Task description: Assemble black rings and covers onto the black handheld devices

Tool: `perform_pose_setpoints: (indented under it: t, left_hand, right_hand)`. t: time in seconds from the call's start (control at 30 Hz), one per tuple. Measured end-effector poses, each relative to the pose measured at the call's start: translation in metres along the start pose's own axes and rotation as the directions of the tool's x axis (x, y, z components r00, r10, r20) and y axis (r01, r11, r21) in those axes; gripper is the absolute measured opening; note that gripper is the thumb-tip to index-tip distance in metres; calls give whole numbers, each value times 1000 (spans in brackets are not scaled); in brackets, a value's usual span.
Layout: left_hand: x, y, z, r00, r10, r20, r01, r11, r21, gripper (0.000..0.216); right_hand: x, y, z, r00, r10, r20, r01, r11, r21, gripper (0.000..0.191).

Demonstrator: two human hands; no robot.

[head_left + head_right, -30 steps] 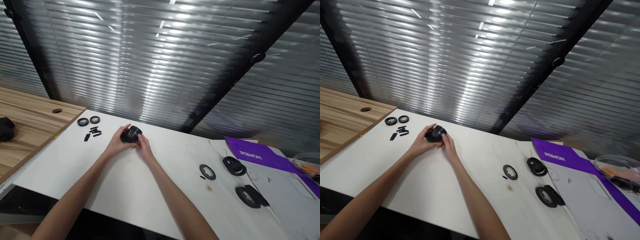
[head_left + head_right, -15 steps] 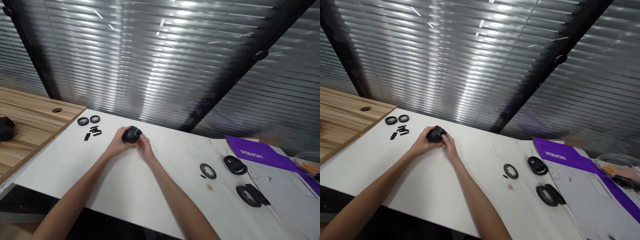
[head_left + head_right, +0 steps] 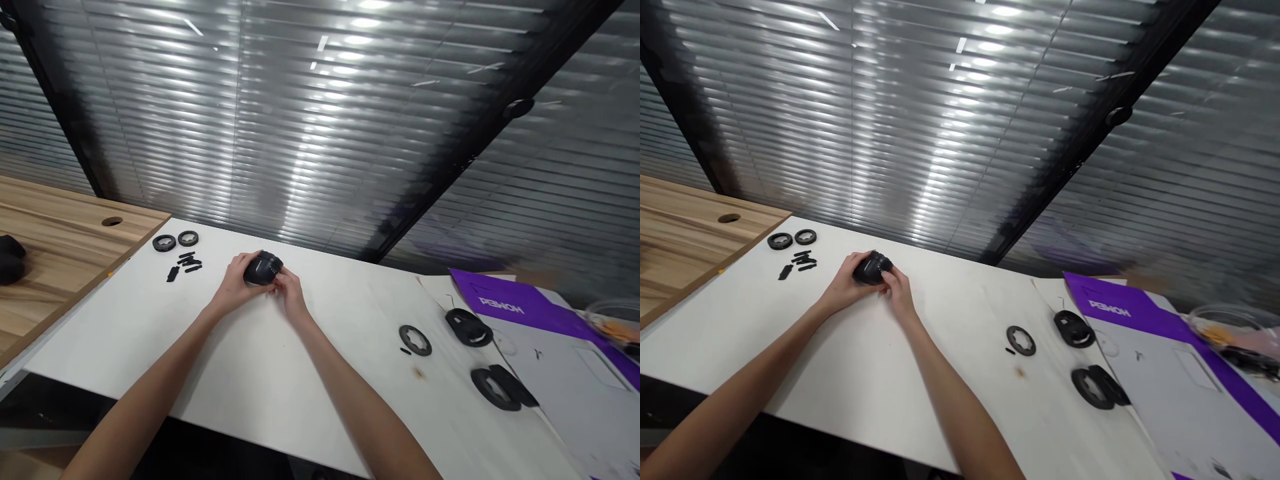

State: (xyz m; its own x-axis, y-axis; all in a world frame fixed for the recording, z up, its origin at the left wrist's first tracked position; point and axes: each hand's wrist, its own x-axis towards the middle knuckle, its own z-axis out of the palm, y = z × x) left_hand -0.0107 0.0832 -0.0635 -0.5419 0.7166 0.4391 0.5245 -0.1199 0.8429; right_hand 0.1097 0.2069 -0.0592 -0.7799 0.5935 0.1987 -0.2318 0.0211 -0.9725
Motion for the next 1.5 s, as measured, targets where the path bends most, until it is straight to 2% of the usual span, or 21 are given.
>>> perform_pose_setpoints:
  t: [0.33, 0.47, 0.57, 0.73, 0.8, 0.93, 1.03, 1.2, 1.33, 1.5]
  left_hand:
    - [0, -8, 2, 998, 15, -66, -16, 1000, -25, 69]
    - [0, -10, 1, 998, 42, -53, -45, 997, -55, 68]
    - [-2, -7, 0, 996, 90, 6, -89, 991, -99, 66]
    - [-6, 2, -3, 990, 97, 100, -81, 986, -147, 59]
    - [-7, 4, -4, 991, 69, 115, -49, 984, -173, 64]
    - [-6, 2, -6, 988, -63, 143, 97, 964, -249, 89]
    - [-4, -4, -6, 986, -138, 90, 159, 936, -313, 93]
    - [2, -13, -5, 977, -212, -15, 178, 856, -486, 84]
    - [8, -9, -5, 941, -322, -107, 180, 742, -645, 73]
    - [15, 5, -3, 913, -406, -37, 233, 594, -770, 44]
  right_hand:
    - [0, 0, 2, 1000, -4, 18, 3, 999, 49, 28]
    - [2, 2, 2, 1000, -6, 15, 4, 997, 72, 47]
    - [3, 5, 3, 1000, -8, 1, 8, 995, 95, 63]
    - [1, 5, 4, 1000, -18, 4, 17, 991, 136, 71]
    - [0, 4, 4, 1000, -21, 9, 19, 989, 150, 70]
    - [2, 5, 4, 1000, -20, -4, 20, 984, 180, 68]
    - [5, 9, 3, 999, 11, -45, -1, 975, 222, 66]
    - [10, 16, 0, 996, 28, -86, -6, 969, 246, 66]
    - [10, 17, 0, 996, 4, -85, 15, 975, 221, 64]
    - [9, 12, 0, 997, -34, -64, 44, 984, 171, 64]
